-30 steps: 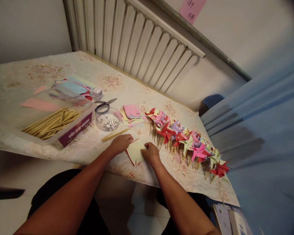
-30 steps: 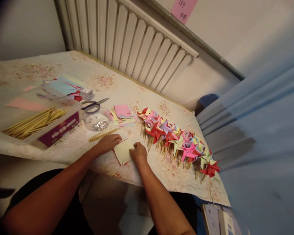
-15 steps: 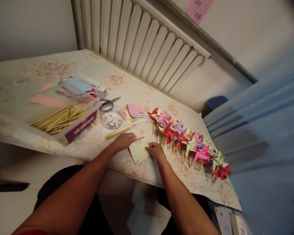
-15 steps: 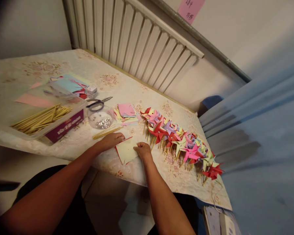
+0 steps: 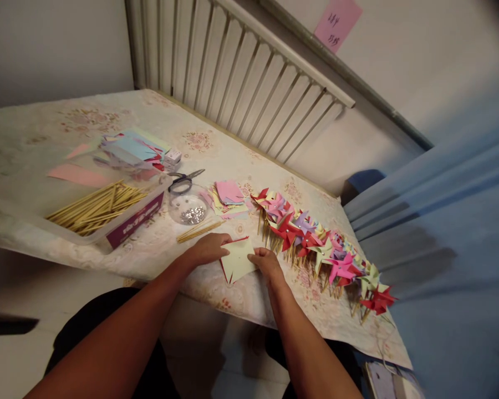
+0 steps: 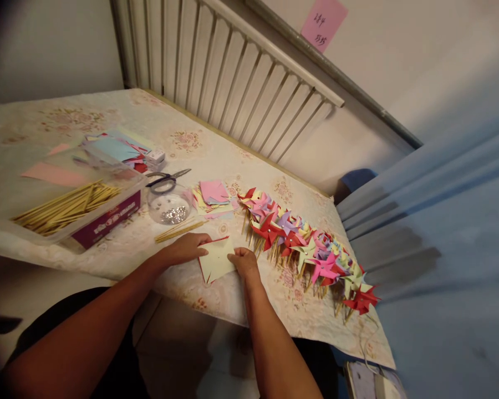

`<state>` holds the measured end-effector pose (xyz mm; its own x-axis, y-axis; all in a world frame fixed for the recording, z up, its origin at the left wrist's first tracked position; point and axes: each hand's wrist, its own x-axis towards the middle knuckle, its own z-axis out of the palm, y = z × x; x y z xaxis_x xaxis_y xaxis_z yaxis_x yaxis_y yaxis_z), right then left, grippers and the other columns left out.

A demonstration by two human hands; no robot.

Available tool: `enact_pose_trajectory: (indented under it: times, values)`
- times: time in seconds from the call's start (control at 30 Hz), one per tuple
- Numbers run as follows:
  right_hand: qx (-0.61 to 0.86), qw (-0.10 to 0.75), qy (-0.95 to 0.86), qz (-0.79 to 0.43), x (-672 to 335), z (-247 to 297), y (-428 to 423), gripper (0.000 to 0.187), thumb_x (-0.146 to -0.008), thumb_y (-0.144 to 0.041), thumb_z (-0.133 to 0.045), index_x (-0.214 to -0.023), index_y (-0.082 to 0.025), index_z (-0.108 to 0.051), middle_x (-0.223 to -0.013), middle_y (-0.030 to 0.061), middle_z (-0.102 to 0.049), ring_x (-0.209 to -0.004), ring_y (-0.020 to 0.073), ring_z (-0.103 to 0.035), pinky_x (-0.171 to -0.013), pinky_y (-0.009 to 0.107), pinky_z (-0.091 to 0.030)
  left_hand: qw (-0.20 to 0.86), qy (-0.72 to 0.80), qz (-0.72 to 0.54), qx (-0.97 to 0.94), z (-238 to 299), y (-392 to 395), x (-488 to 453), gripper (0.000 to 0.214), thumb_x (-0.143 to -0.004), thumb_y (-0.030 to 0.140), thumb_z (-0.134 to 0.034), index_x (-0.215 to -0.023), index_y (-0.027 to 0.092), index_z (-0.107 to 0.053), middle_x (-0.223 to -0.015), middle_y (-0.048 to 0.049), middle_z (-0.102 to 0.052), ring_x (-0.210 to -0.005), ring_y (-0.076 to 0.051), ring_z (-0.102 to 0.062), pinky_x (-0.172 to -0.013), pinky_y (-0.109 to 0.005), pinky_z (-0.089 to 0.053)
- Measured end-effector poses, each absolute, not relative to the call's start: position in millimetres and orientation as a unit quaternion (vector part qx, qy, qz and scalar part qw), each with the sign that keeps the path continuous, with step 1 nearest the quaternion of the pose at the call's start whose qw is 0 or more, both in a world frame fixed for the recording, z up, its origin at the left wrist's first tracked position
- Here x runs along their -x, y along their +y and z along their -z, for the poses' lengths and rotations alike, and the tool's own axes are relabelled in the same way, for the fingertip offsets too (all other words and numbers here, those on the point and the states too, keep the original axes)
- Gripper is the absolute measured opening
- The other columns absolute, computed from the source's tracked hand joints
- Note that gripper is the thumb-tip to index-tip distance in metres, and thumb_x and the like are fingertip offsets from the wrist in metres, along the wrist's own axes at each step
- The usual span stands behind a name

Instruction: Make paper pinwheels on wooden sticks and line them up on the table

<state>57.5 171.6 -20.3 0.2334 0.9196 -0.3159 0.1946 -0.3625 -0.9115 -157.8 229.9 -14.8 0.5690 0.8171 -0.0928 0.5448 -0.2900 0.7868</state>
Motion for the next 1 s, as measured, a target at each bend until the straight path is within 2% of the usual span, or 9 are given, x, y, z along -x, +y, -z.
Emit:
enact_pose_trajectory:
  times: [0.3,0.43,0.57,0.7,0.93,1.0]
  values:
    - [0.66,0.398,-0.422,-0.477,-58,10,167,0.026,-0.052,-0.034,-0.074,-0.059,-0.019,-0.055,-0.05,-0.0067,-0.05,-0.046,0.0079,-0.037,-0.049,0.023,-0.027,0.453,0.427,-0.226,-0.749,12,231,155,0.023,-0.069,0.019,-0.051,-0.085,0.017,-0.067,-0.082,-0.0034,-0.069,-0.078,-0.019,-0.061,-0.067,-0.027,-0.041]
    - [0.655,0.409,-0.411,-0.485,-54,10,163,0.026,-0.051,-0.032,-0.074,-0.057,-0.019,-0.052,-0.047,-0.0099,-0.042,-0.044,0.0061,-0.031,-0.047,0.022,-0.022,0.481,0.421,-0.23,-0.734,11,231,155,0.02,-0.069,0.02,-0.049,-0.082,0.017,-0.065,-0.077,-0.0022,-0.067,-0.073,-0.018,-0.059,-0.063,-0.026,-0.041]
    - [0.66,0.431,-0.374,-0.489,-47,15,159,0.027,-0.049,-0.032,-0.073,-0.059,-0.019,-0.051,-0.047,-0.0107,-0.041,-0.044,0.0061,-0.032,-0.047,0.022,-0.024,0.496,0.453,-0.244,-0.7,9,230,156,0.014,-0.068,0.02,-0.053,-0.079,0.017,-0.062,-0.07,0.0005,-0.062,-0.065,-0.015,-0.056,-0.059,-0.025,-0.039]
    - [0.679,0.424,-0.373,-0.468,-42,18,156,0.024,-0.051,-0.033,-0.071,-0.063,-0.018,-0.057,-0.047,-0.0101,-0.043,-0.044,0.0066,-0.034,-0.045,0.022,-0.024,0.478,0.495,-0.257,-0.679,7,231,155,0.008,-0.068,0.018,-0.058,-0.075,0.017,-0.06,-0.067,0.0012,-0.061,-0.063,-0.014,-0.055,-0.058,-0.025,-0.037]
    - [0.703,0.405,-0.371,-0.452,-32,17,149,0.02,-0.057,-0.027,-0.067,-0.073,-0.018,-0.059,-0.049,-0.0107,-0.044,-0.042,0.0086,-0.042,-0.042,0.022,-0.038,0.427,0.527,-0.268,-0.684,9,233,150,0.006,-0.073,0.012,-0.057,-0.074,0.017,-0.06,-0.065,0.0014,-0.06,-0.063,-0.014,-0.055,-0.058,-0.024,-0.034]
    - [0.719,0.386,-0.37,-0.445,-28,18,147,0.018,-0.06,-0.023,-0.066,-0.075,-0.019,-0.058,-0.05,-0.01,-0.047,-0.042,0.0104,-0.048,-0.043,0.023,-0.042,0.419,0.527,-0.272,-0.687,9,235,151,0.006,-0.073,0.012,-0.057,-0.074,0.017,-0.061,-0.066,0.0013,-0.06,-0.064,-0.014,-0.055,-0.059,-0.024,-0.035]
